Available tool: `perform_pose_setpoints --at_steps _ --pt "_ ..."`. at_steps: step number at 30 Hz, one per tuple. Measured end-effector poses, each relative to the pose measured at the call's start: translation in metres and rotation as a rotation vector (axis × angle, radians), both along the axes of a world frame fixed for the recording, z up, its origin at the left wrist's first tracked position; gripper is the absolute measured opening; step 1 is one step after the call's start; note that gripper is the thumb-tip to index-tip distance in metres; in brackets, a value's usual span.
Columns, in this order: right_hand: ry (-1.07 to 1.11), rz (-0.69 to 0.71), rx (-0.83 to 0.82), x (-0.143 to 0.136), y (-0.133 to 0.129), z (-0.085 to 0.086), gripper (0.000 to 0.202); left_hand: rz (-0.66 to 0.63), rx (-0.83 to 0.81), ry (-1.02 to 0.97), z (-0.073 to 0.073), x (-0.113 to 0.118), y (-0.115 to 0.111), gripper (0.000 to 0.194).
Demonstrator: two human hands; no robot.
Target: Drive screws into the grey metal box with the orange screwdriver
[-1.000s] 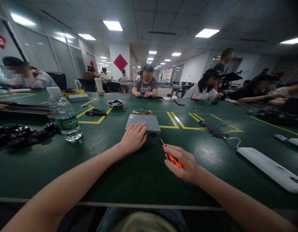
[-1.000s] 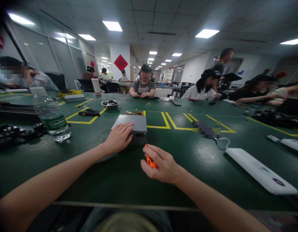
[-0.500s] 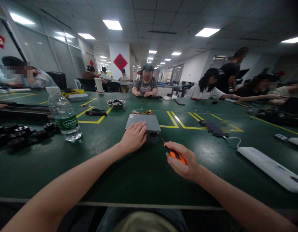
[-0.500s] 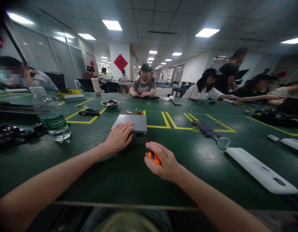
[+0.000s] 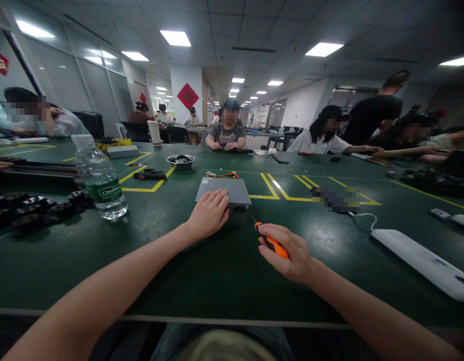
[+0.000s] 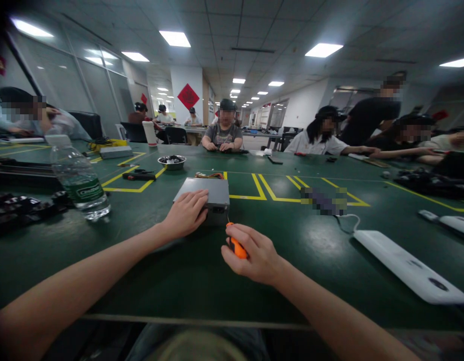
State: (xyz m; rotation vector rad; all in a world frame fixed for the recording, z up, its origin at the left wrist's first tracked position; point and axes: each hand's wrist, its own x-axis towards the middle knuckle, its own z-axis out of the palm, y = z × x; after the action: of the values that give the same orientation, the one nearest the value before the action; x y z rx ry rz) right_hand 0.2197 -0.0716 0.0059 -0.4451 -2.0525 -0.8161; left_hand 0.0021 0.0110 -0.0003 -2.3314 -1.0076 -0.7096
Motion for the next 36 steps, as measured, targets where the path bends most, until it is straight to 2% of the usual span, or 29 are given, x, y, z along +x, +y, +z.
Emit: perform_pose_setpoints --at_steps 3,8,13,16,20,25,31,36 --pt "-0.029 0.031 -0.006 0.0 0.001 0.001 0.011 -0.002 0.003 0.003 0.0 0.0 0.0 0.03" --pt "-0.042 -0.01 0.064 0.0 0.001 0.001 0.014 -0.005 0.003 -0.007 0.001 0.0 -0.001 0.03" --pt "-0.05 0.037 -0.032 0.006 0.003 -0.008 0.018 0.0 -0.001 -0.009 0.0 0.0 0.0 0.03" --pt "-0.038 0.004 -0.037 0.008 0.005 -0.01 0.021 -0.007 -0.004 -0.01 0.0 0.0 0.0 0.029" --pt "-0.062 0.001 -0.006 0.003 0.001 -0.003 0.02 -0.008 -0.002 -0.013 0.0 0.0 -0.001 0.028" --pt "-0.033 0.025 -0.111 -0.011 -0.006 0.003 0.011 -0.003 -0.002 -0.002 0.001 -0.001 -0.002 0.029" --pt "-0.057 -0.007 0.034 -0.007 -0.004 -0.006 0.016 -0.009 -0.008 -0.008 0.0 -0.001 -0.001 0.028" --pt "-0.14 0.049 -0.032 0.0 -0.002 -0.01 0.015 -0.013 -0.006 -0.009 0.0 0.0 -0.001 0.028"
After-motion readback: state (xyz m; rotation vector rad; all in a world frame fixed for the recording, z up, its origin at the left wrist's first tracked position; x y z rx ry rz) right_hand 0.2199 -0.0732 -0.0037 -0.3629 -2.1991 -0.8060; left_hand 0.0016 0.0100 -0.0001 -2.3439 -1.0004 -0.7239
